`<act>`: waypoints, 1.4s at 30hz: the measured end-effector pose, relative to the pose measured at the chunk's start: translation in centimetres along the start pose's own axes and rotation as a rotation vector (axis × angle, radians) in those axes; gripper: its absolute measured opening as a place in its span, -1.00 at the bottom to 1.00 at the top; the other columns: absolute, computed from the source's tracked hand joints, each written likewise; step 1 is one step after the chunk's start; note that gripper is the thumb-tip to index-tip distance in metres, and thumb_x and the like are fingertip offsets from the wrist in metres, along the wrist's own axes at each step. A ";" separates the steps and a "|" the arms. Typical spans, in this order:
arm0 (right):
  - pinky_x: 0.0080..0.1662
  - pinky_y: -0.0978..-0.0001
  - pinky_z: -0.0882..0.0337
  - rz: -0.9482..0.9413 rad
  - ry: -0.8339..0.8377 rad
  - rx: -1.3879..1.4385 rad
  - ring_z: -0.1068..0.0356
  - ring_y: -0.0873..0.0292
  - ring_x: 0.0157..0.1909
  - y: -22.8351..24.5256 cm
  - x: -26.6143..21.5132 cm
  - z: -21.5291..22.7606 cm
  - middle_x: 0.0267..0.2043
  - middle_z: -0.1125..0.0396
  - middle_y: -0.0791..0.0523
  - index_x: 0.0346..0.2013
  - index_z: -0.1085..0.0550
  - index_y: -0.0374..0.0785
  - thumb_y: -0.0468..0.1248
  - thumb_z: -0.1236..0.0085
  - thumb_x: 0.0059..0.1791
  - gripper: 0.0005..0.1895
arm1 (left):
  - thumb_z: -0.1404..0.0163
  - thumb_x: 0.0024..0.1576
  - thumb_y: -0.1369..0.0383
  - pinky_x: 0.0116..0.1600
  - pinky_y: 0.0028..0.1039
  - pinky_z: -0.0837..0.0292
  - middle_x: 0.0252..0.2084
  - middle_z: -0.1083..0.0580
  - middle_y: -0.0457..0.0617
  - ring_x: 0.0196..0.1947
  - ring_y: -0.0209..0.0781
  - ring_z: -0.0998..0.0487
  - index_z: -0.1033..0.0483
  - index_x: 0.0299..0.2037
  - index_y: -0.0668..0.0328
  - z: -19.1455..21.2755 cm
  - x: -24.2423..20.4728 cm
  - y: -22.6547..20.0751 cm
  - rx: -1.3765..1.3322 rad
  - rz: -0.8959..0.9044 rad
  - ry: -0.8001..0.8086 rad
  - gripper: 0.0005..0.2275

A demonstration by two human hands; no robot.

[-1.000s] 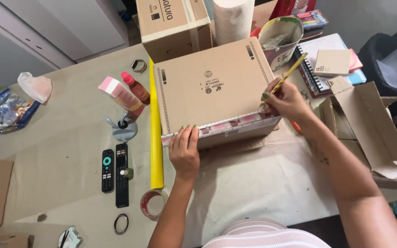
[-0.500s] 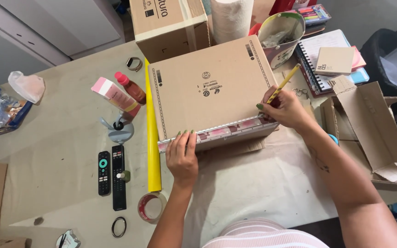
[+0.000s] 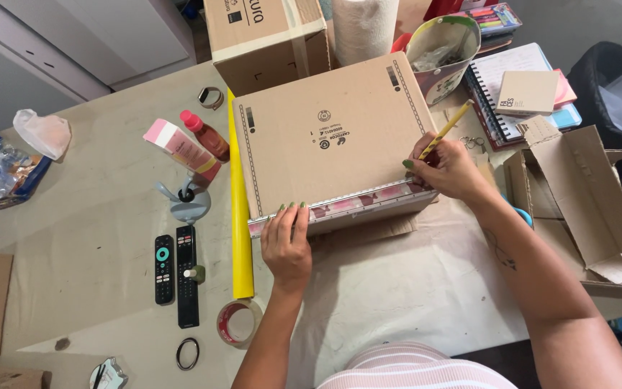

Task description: Measuring, marking, and taping a cardboard box for assembly

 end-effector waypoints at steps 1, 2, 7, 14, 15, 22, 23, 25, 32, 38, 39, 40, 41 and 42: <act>-0.49 0.56 -0.40 0.000 0.001 0.000 -0.39 0.29 -0.64 -0.2 -0.1 0.0 -0.65 -0.40 0.05 -0.33 -0.48 -0.36 -0.41 -0.33 -0.05 -0.85 | 0.07 0.32 0.41 0.12 -0.29 -0.49 -0.07 -0.57 -0.12 -0.03 -0.14 -0.63 -0.64 -0.04 -0.05 -0.1 -0.2 0.1 0.000 0.000 0.000 -0.81; -0.47 0.55 -0.41 0.005 -0.002 -0.006 -0.39 0.28 -0.63 -0.4 -0.1 0.1 -0.63 -0.41 0.04 -0.32 -0.48 -0.36 -0.42 -0.33 -0.05 -0.86 | 0.09 0.33 0.41 0.13 -0.29 -0.49 -0.06 -0.56 -0.12 -0.02 -0.15 -0.63 -0.64 -0.03 -0.05 -0.2 -0.4 0.1 0.000 -0.004 -0.001 -0.80; -0.44 0.51 -0.42 -0.002 -0.007 -0.012 -0.40 0.25 -0.59 -0.4 -0.3 0.0 -0.57 -0.42 0.01 -0.31 -0.48 -0.37 -0.44 -0.30 -0.05 -0.88 | 0.10 0.33 0.41 0.12 -0.28 -0.49 -0.07 -0.56 -0.11 -0.03 -0.13 -0.63 -0.64 -0.02 -0.05 -0.4 -0.6 0.2 -0.013 -0.004 -0.002 -0.79; -0.48 0.46 -0.36 0.073 -0.132 0.078 -0.33 0.22 -0.59 1.6 -0.6 0.2 -0.36 -0.39 -0.04 -0.16 -0.39 -0.34 -0.47 -0.05 0.08 -0.94 | 0.05 0.31 0.43 0.14 -0.26 -0.49 -0.07 -0.57 -0.09 -0.03 -0.10 -0.63 -0.65 -0.07 -0.02 0.8 0.7 0.5 -0.048 -0.040 0.023 -0.82; -0.59 0.44 -0.32 0.145 -0.199 0.169 -0.30 0.19 -0.68 1.8 -0.4 0.6 -0.23 -0.41 -0.14 -0.06 -0.29 -0.37 -0.55 0.14 0.15 -0.89 | 0.03 0.30 0.44 0.16 -0.24 -0.48 -0.07 -0.57 -0.08 -0.03 -0.09 -0.63 -0.65 -0.08 -0.02 1.2 1.4 0.7 -0.070 -0.076 0.031 -0.83; 0.00 -0.01 -0.51 0.649 -0.079 -0.223 -0.52 -0.13 -0.07 2.5 -7.6 0.9 -0.07 -0.47 -0.17 -0.06 -0.57 -0.36 0.27 -0.53 -0.39 -0.11 | -0.07 0.24 0.43 0.25 -0.11 -0.44 -0.08 -0.57 0.01 0.02 0.02 -0.60 -0.66 -0.12 0.01 -2.3 8.9 3.2 -0.239 -0.290 0.002 -0.89; -0.03 0.03 -0.54 0.678 -0.113 -0.302 -0.54 -0.12 -0.10 3.7 -8.4 -0.3 -0.07 -0.49 -0.14 -0.16 -0.60 -0.32 -0.04 -0.48 -0.29 -0.45 | -0.08 0.22 0.46 0.25 -0.13 -0.44 -0.11 -0.55 -0.01 0.01 -0.01 -0.59 -0.66 -0.14 0.00 -3.8 10.3 2.9 -0.295 -0.306 0.006 -0.88; -0.05 0.08 -0.56 0.695 -0.150 -0.379 -0.55 -0.12 -0.12 5.2 -9.7 -2.2 -0.07 -0.51 -0.11 -0.25 -0.64 -0.28 -0.35 -0.44 -0.19 -0.76 | -0.08 0.21 0.48 0.25 -0.15 -0.45 -0.13 -0.54 -0.02 0.00 -0.05 -0.57 -0.66 -0.16 0.00 -7.8 12.1 2.3 -0.356 -0.323 0.020 -0.87; 0.14 -0.11 -0.42 0.890 -0.129 -0.571 -0.50 -0.23 -0.07 4.7 -8.3 -5.1 -0.05 -0.46 -0.10 -0.19 -0.56 -0.33 -0.38 -0.08 -0.04 -0.82 | -0.07 0.24 0.48 0.46 -0.21 -0.24 0.24 -0.35 0.13 0.33 0.20 -0.34 -0.70 -0.13 0.07 -24.0 14.0 0.6 -0.493 -0.177 0.403 -0.87; -0.04 0.00 -0.53 0.879 -0.086 -0.560 -0.51 -0.16 -0.13 2.2 -7.6 -6.8 -0.06 -0.46 -0.08 -0.17 -0.56 -0.33 -0.32 -0.01 0.05 -0.80 | 0.13 0.29 0.39 0.46 -0.26 -0.25 0.22 -0.45 0.04 0.29 0.06 -0.44 -0.58 0.08 -0.04 -29.6 12.8 -1.6 -0.582 0.026 0.624 -0.75; -0.01 0.02 -0.52 0.874 -0.040 -0.529 -0.52 -0.15 -0.09 1.3 -7.4 -7.4 -0.04 -0.47 -0.06 -0.15 -0.57 -0.31 -0.29 -0.07 0.05 -0.81 | 0.19 0.25 0.48 0.44 -0.30 -0.25 0.20 -0.48 0.07 0.31 0.00 -0.43 -0.52 0.11 0.11 -30.7 12.8 -2.1 -0.657 -0.035 0.605 -0.71; -0.01 0.02 -0.52 0.875 -0.043 -0.530 -0.52 -0.15 -0.09 2.3 -7.6 -7.0 -0.04 -0.47 -0.06 -0.15 -0.57 -0.31 -0.29 -0.07 0.05 -0.81 | 0.19 0.25 0.48 0.44 -0.30 -0.25 0.20 -0.48 0.07 0.31 0.00 -0.43 -0.52 0.11 0.11 -29.4 13.1 -2.3 -0.656 -0.038 0.603 -0.71; -0.03 0.00 -0.52 0.879 -0.037 -0.488 -0.51 -0.18 -0.11 3.4 -7.8 -6.7 -0.05 -0.46 -0.08 -0.18 -0.57 -0.33 -0.27 -0.13 0.03 -0.82 | 0.14 0.20 0.52 0.46 -0.16 -0.23 0.29 -0.36 0.20 0.32 0.19 -0.37 -0.51 0.09 0.22 -28.2 13.4 -2.4 -0.690 0.016 0.604 -0.71; -0.06 -0.03 -0.52 0.883 -0.029 -0.445 -0.50 -0.21 -0.13 4.4 -7.9 -6.4 -0.06 -0.46 -0.10 -0.22 -0.57 -0.34 -0.25 -0.20 0.02 -0.81 | 0.08 0.14 0.57 0.48 -0.02 -0.20 0.38 -0.25 0.34 0.34 0.39 -0.30 -0.50 0.08 0.32 -27.0 13.7 -2.4 -0.723 0.072 0.603 -0.70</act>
Point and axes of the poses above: each hand's wrist, its own x-axis towards the middle knuckle, its own z-axis out of the back of the hand, y = z × x, the point moved 3 cm from there along x, towards the middle knuckle
